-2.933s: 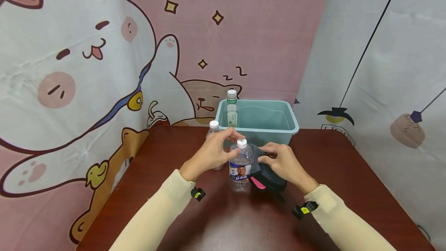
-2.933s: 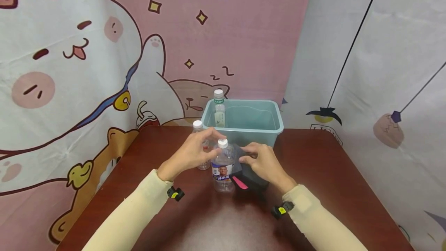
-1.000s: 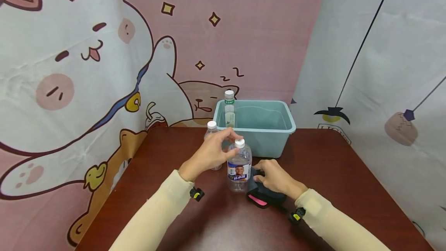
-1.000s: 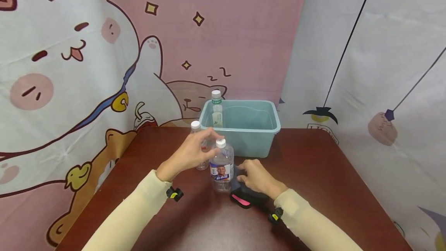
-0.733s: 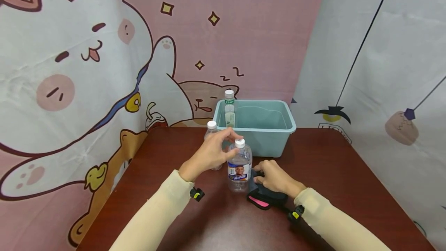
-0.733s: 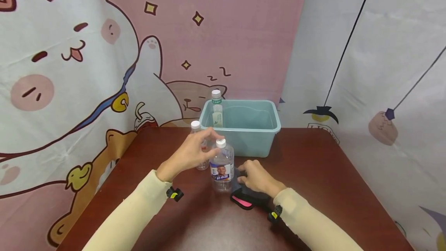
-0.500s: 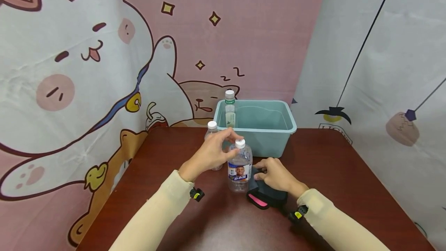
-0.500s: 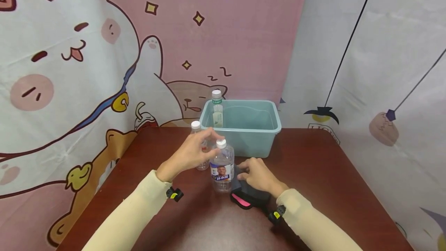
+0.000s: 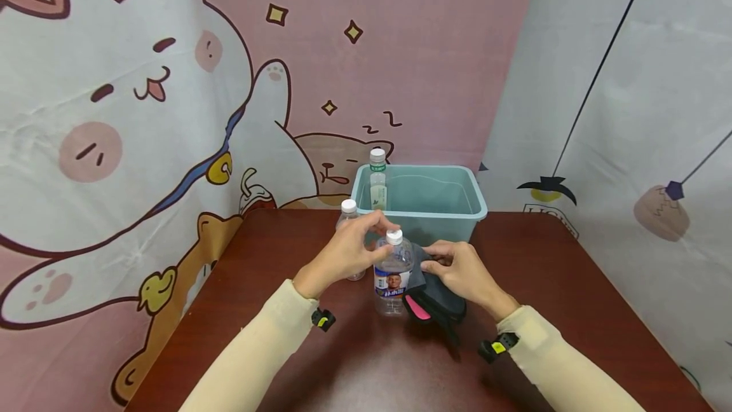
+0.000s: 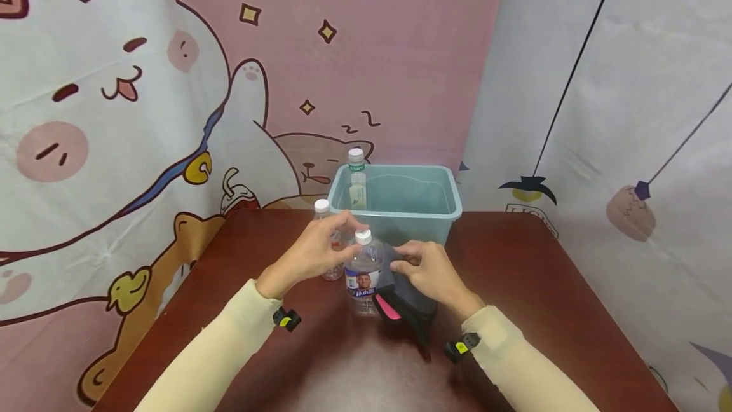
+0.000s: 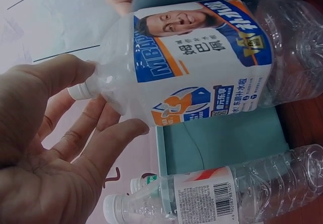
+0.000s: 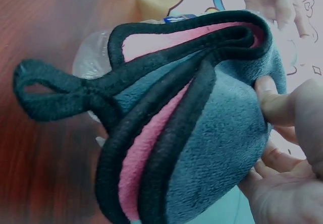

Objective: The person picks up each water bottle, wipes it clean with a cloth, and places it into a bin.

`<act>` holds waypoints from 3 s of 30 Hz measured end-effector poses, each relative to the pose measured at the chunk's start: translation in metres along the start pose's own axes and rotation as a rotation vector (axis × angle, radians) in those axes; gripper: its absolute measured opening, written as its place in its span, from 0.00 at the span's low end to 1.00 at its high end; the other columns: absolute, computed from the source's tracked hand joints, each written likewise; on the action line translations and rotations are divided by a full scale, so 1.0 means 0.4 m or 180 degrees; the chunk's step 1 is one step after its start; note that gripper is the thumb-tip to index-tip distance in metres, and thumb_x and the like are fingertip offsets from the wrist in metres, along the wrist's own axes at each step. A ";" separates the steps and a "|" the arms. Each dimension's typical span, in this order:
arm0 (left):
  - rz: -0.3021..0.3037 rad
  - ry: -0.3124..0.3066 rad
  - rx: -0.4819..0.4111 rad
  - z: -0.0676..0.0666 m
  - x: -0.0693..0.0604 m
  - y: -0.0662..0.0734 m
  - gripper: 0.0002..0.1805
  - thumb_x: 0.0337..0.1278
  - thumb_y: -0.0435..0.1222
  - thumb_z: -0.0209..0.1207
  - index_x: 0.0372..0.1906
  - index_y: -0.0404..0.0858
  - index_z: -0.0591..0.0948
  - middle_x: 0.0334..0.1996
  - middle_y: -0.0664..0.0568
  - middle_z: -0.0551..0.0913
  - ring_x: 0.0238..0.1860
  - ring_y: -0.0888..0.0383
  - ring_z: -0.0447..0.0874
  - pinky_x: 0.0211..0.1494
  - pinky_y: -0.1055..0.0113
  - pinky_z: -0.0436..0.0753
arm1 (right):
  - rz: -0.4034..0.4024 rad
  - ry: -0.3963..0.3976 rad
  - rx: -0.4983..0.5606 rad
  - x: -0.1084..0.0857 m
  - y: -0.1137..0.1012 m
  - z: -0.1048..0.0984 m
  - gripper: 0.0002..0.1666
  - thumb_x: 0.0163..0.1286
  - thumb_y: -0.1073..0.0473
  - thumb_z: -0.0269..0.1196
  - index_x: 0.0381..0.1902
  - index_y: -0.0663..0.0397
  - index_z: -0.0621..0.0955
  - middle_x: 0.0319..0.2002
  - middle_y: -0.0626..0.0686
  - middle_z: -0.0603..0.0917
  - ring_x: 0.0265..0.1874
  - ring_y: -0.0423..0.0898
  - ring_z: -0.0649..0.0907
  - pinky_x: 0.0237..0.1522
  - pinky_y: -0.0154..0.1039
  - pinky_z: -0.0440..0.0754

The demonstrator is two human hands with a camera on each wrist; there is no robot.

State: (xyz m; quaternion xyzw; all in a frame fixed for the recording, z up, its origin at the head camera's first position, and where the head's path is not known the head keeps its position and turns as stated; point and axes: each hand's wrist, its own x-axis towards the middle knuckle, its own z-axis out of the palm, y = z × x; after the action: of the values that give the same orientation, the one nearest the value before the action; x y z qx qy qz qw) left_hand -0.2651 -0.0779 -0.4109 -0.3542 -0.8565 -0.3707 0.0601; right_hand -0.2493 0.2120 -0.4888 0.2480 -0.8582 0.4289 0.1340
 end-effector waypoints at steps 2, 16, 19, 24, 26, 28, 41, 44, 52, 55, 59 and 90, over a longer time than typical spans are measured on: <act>-0.0002 -0.0003 -0.0001 0.000 0.000 0.000 0.19 0.76 0.33 0.77 0.64 0.46 0.86 0.63 0.49 0.95 0.63 0.49 0.95 0.61 0.44 0.97 | -0.0033 0.0060 0.0045 0.002 -0.005 -0.006 0.14 0.76 0.66 0.80 0.57 0.57 0.97 0.43 0.50 0.96 0.29 0.38 0.79 0.31 0.32 0.78; 0.0013 -0.0004 0.0132 -0.006 -0.003 0.004 0.18 0.77 0.36 0.78 0.63 0.48 0.87 0.61 0.51 0.96 0.62 0.51 0.96 0.60 0.49 0.97 | -0.0206 0.0247 0.0220 0.042 -0.058 -0.019 0.18 0.75 0.59 0.82 0.60 0.48 0.97 0.45 0.47 0.94 0.39 0.40 0.86 0.39 0.34 0.83; 0.0032 0.0007 0.0138 -0.006 -0.001 0.006 0.17 0.76 0.35 0.78 0.63 0.47 0.87 0.60 0.51 0.96 0.62 0.52 0.96 0.60 0.50 0.97 | -0.0225 0.0265 0.0238 0.052 -0.073 -0.020 0.17 0.75 0.57 0.83 0.60 0.46 0.97 0.46 0.45 0.95 0.44 0.39 0.89 0.43 0.34 0.87; 0.0065 0.0012 0.0158 -0.008 0.003 0.007 0.17 0.76 0.35 0.78 0.62 0.47 0.87 0.58 0.51 0.97 0.60 0.52 0.97 0.58 0.56 0.96 | -0.0204 0.0268 0.0112 0.060 -0.090 -0.022 0.17 0.75 0.56 0.84 0.59 0.47 0.97 0.47 0.46 0.96 0.44 0.38 0.89 0.44 0.31 0.88; 0.0068 0.0017 0.0174 -0.009 0.005 0.007 0.18 0.76 0.36 0.78 0.62 0.48 0.87 0.57 0.52 0.97 0.60 0.53 0.96 0.56 0.59 0.95 | -0.0196 0.0247 0.0027 0.061 -0.095 -0.025 0.17 0.74 0.56 0.84 0.59 0.47 0.97 0.47 0.46 0.96 0.44 0.38 0.90 0.45 0.31 0.89; 0.0065 0.0024 0.0183 -0.012 0.007 0.009 0.18 0.76 0.36 0.79 0.63 0.48 0.87 0.57 0.52 0.97 0.60 0.53 0.96 0.55 0.62 0.93 | -0.0219 0.0222 -0.0093 0.061 -0.098 -0.028 0.18 0.74 0.56 0.84 0.59 0.48 0.97 0.48 0.46 0.95 0.45 0.39 0.91 0.48 0.33 0.92; 0.0034 -0.0099 0.0128 -0.014 0.004 0.013 0.24 0.76 0.34 0.78 0.70 0.46 0.84 0.60 0.51 0.94 0.60 0.51 0.94 0.57 0.50 0.96 | -0.0217 0.0117 -0.0372 0.034 -0.049 -0.025 0.24 0.69 0.62 0.84 0.62 0.56 0.95 0.50 0.51 0.97 0.50 0.52 0.97 0.55 0.53 0.98; 0.0074 -0.0086 0.0154 -0.017 0.003 0.015 0.24 0.76 0.34 0.77 0.71 0.46 0.86 0.61 0.51 0.94 0.59 0.51 0.94 0.54 0.50 0.95 | -0.0173 0.0108 -0.0327 0.030 -0.036 -0.017 0.21 0.70 0.64 0.83 0.60 0.55 0.95 0.50 0.51 0.97 0.49 0.51 0.98 0.53 0.50 0.98; 0.0093 -0.0104 0.0234 -0.014 0.003 0.018 0.23 0.78 0.35 0.76 0.72 0.45 0.87 0.61 0.51 0.94 0.55 0.52 0.92 0.47 0.70 0.83 | 0.0017 -0.0209 -0.0538 0.006 0.019 0.016 0.15 0.71 0.64 0.83 0.53 0.52 0.94 0.46 0.49 0.97 0.39 0.36 0.90 0.44 0.34 0.92; 0.0085 -0.0101 0.0234 -0.011 0.001 0.017 0.23 0.78 0.35 0.76 0.72 0.45 0.87 0.60 0.52 0.94 0.56 0.51 0.92 0.48 0.69 0.84 | 0.0070 -0.0349 -0.0627 -0.002 0.036 0.029 0.14 0.72 0.64 0.83 0.52 0.53 0.94 0.45 0.49 0.97 0.40 0.36 0.90 0.45 0.36 0.93; 0.0065 -0.0093 0.0232 -0.008 0.000 0.016 0.23 0.78 0.35 0.76 0.71 0.46 0.87 0.60 0.52 0.94 0.56 0.50 0.92 0.49 0.68 0.84 | 0.0085 -0.0497 -0.0733 -0.009 0.054 0.047 0.12 0.72 0.62 0.84 0.50 0.53 0.94 0.42 0.47 0.95 0.38 0.35 0.87 0.42 0.36 0.90; 0.0021 -0.0096 0.0208 -0.009 0.005 0.013 0.23 0.78 0.35 0.76 0.71 0.46 0.87 0.60 0.52 0.94 0.57 0.47 0.92 0.49 0.68 0.84 | 0.0211 -0.0554 -0.0548 -0.005 0.072 0.048 0.10 0.75 0.62 0.81 0.52 0.53 0.96 0.45 0.46 0.98 0.42 0.37 0.91 0.46 0.38 0.93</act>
State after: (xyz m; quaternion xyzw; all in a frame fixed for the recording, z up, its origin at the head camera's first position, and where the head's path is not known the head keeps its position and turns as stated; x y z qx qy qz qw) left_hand -0.2638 -0.0767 -0.4046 -0.3604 -0.8678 -0.3369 0.0599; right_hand -0.2636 0.2122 -0.5205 0.2433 -0.9080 0.3346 0.0656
